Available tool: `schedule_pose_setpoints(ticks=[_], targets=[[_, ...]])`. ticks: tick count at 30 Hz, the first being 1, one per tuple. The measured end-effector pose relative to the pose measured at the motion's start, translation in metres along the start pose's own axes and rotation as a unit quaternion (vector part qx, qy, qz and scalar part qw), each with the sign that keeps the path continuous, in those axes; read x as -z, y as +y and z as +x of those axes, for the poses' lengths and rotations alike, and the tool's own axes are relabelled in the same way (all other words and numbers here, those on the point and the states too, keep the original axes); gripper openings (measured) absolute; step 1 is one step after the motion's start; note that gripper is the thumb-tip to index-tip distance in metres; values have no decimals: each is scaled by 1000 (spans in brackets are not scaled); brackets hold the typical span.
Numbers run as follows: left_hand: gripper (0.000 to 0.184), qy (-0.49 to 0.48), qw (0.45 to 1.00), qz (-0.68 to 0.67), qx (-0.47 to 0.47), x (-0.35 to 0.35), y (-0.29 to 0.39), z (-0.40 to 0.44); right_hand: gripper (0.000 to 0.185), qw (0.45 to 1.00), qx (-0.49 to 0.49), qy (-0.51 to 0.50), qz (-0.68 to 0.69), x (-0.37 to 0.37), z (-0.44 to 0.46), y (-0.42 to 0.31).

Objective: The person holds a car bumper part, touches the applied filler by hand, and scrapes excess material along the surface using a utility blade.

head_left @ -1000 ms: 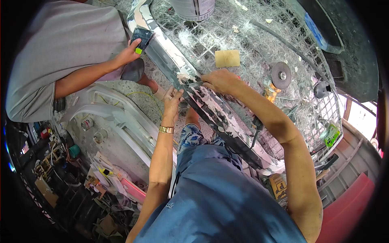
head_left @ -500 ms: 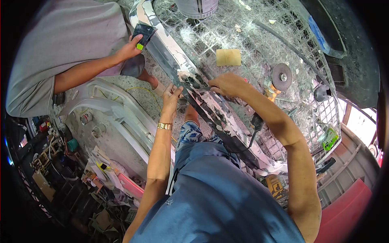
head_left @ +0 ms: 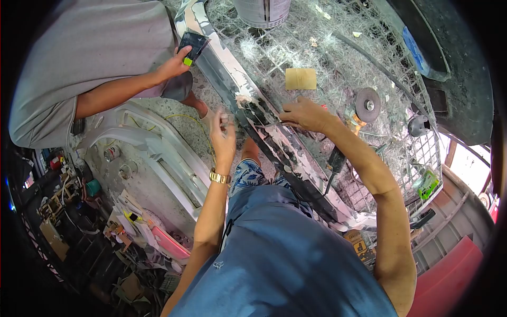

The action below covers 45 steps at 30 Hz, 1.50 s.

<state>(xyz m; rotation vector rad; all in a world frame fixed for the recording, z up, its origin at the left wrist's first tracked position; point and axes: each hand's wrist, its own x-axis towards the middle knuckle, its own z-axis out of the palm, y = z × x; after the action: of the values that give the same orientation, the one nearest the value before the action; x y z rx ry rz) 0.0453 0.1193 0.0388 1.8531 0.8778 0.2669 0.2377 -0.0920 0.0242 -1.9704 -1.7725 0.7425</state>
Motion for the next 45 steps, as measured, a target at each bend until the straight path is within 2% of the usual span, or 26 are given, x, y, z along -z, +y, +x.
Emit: schedule_pose_setpoints(ticks=[1,2,3,5,9,11,12,14,15,17,18,19,21,22,27,29,30,31,33,34,36,39,41,42,45], targets=[[48,-22,991,99,-88,2,6,-5,18,1000,0,4,-6,1,-2,-2],[49,-53,982,102,-151,-3,13,-9,17,1000,0,8,-12,1,-3,-4],[49,-52,982,103,-151,-8,21,-15,17,1000,2,7,-11,0,-4,-6],[41,-125,952,148,-236,-16,34,-24,16,999,-8,7,-33,0,-5,-9],[27,-159,939,174,-249,-28,16,-32,19,999,-14,11,-45,4,-15,-15],[16,-164,935,148,-278,-29,23,-41,21,995,-76,64,-12,8,-26,-15],[16,-162,936,147,-277,-25,26,-48,21,995,-74,62,-14,12,-34,-17],[13,-179,942,119,-256,-16,31,-65,22,969,-174,155,83,31,-53,-24],[13,-177,944,117,-254,-7,28,-73,22,970,-172,152,82,33,-63,-26],[12,-178,972,118,-97,19,9,-86,22,936,-197,252,146,37,-80,-31],[12,-171,974,123,-79,30,-1,-88,23,931,-214,259,143,40,-88,-35],[13,-165,976,126,-61,40,-12,-90,23,933,-217,250,141,41,-94,-42],[12,-154,976,146,-42,49,-29,-89,23,886,-346,171,259,44,-101,-53],[11,-141,974,175,-28,50,-37,-89,27,877,-367,131,281,39,-104,-52],[20,-73,996,58,16,34,-63,-91,43,887,-364,81,272,9,-114,-56],[26,-84,988,60,116,33,-56,-91,48,896,-343,76,271,-3,-120,-60],[30,-111,979,79,149,36,-50,-90,43,907,-323,105,249,-6,-124,-64],[30,-111,980,72,149,34,-58,-92,43,908,-325,104,242,-1,-123,-74],[26,-122,977,-50,169,30,-90,-97,35,799,-449,94,389,13,-121,-95],[26,-125,976,-56,169,30,-101,-99,29,811,-429,129,376,-4,-130,-91],[23,-121,983,-83,113,30,-117,-104,27,810,-441,126,366,-6,-135,-102],[21,-149,973,-51,168,47,-115,-103,24,814,-441,137,352,-15,-143,-116],[25,-151,977,-21,152,57,-124,-102,30,825,-442,85,342,-18,-145,-123],[27,-151,978,3,145,62,-128,-101,35,848,-431,74,298,-23,-146,-124],[36,-141,983,23,115,74,-136,-101,36,848,-440,56,289,-23,-139,-134]])
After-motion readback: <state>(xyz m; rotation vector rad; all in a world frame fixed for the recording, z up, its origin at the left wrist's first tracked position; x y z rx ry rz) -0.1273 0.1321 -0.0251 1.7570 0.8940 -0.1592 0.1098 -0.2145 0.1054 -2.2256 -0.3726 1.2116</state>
